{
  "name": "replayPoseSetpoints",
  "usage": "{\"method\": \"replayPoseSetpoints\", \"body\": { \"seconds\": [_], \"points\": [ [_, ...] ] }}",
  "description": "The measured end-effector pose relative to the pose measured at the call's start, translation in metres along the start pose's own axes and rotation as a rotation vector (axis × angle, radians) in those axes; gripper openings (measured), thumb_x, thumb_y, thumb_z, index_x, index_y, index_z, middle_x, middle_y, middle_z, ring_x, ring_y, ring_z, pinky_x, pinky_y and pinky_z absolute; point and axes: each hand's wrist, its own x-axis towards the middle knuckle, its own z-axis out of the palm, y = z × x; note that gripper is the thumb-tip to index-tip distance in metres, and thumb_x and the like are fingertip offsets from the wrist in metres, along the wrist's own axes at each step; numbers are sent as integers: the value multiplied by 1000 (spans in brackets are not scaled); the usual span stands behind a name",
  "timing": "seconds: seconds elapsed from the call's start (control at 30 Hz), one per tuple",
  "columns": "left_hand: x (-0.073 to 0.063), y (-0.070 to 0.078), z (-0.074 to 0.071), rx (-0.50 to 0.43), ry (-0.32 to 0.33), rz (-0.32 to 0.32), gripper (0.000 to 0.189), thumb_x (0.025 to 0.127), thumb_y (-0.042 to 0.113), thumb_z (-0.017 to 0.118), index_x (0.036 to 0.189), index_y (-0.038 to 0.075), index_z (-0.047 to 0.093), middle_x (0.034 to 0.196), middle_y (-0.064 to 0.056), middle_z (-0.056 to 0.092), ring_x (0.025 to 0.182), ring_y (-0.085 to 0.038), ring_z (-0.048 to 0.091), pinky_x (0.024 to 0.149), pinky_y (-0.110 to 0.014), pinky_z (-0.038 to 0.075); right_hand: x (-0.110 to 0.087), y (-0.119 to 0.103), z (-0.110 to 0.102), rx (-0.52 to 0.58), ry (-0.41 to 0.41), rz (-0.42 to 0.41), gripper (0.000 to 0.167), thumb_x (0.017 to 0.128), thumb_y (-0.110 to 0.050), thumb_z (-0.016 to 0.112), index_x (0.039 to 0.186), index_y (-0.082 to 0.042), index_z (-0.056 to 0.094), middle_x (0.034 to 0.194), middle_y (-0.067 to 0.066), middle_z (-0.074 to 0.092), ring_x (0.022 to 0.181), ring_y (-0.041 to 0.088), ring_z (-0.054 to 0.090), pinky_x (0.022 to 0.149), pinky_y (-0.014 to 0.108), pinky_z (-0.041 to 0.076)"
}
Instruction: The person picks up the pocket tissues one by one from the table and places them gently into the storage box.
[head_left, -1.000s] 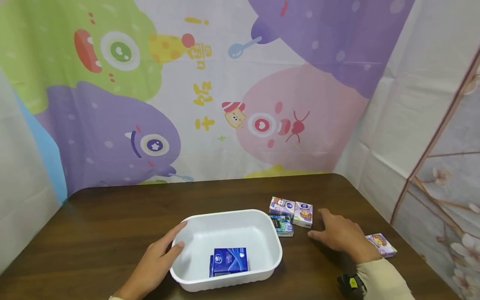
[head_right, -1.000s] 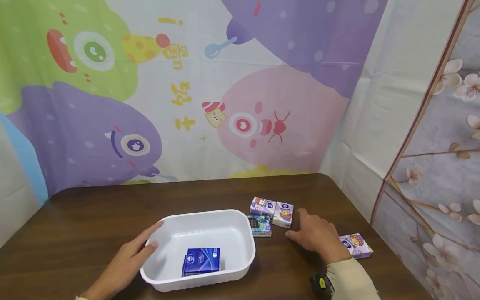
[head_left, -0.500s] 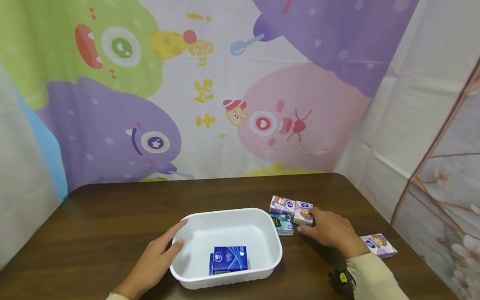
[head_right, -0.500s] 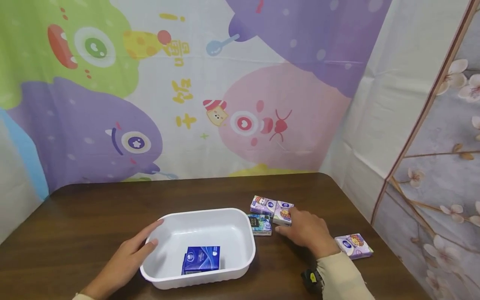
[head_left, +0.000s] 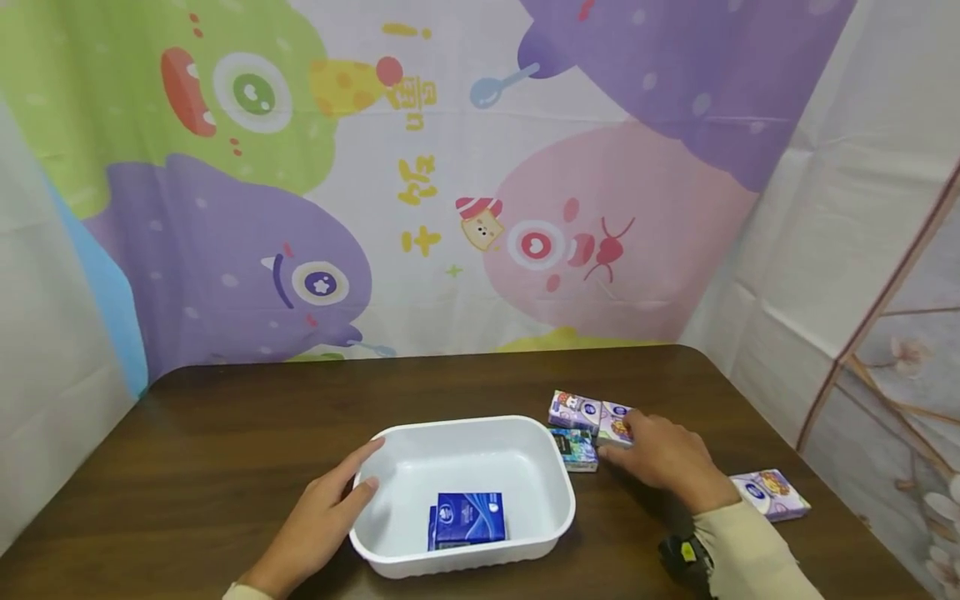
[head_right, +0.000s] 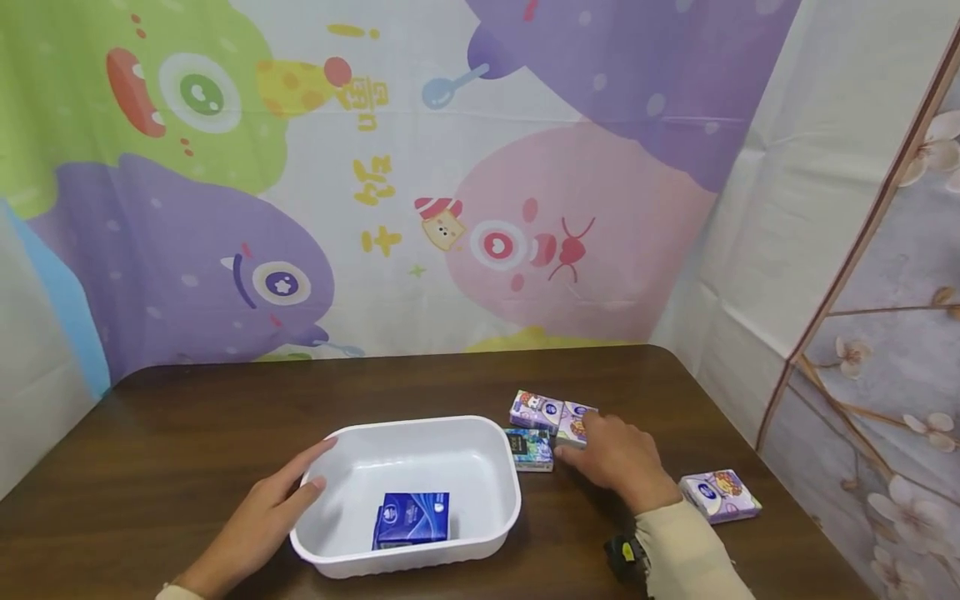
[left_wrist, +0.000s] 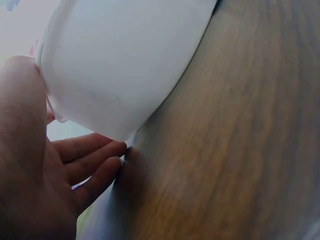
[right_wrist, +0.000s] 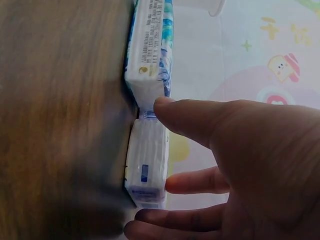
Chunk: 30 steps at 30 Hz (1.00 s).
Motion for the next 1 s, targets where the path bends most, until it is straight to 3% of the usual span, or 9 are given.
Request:
{"method": "replayPoseSetpoints", "body": {
  "seconds": [0.2, 0.73, 1.0],
  "points": [
    [0, 0, 0, 6, 0, -3, 45, 103, 28, 56, 148, 26, 52, 146, -9, 53, 131, -29, 50, 106, -54, 40, 2, -2, 1, 1, 7, 7, 70, 85, -63, 68, 116, -1, 62, 92, 10, 65, 78, 27, 59, 69, 53, 51],
    [-1, 1, 0, 0, -8, -10, 45, 104, 29, 56, 149, 27, 51, 148, -9, 51, 134, -31, 49, 107, -54, 39, 4, -3, 5, -18, 26, 15, 64, 89, -61, 64, 115, -2, 61, 92, 11, 65, 77, 29, 60, 67, 52, 51],
    [1, 1, 0, 19, 2, 5, 44, 104, 27, 56, 148, 26, 52, 147, -8, 53, 132, -28, 50, 106, -53, 41, 5, -4, 5, -6, 15, 47, 70, 90, -61, 63, 122, 0, 59, 98, 14, 65, 78, 29, 59, 71, 54, 51]
  ]
}}
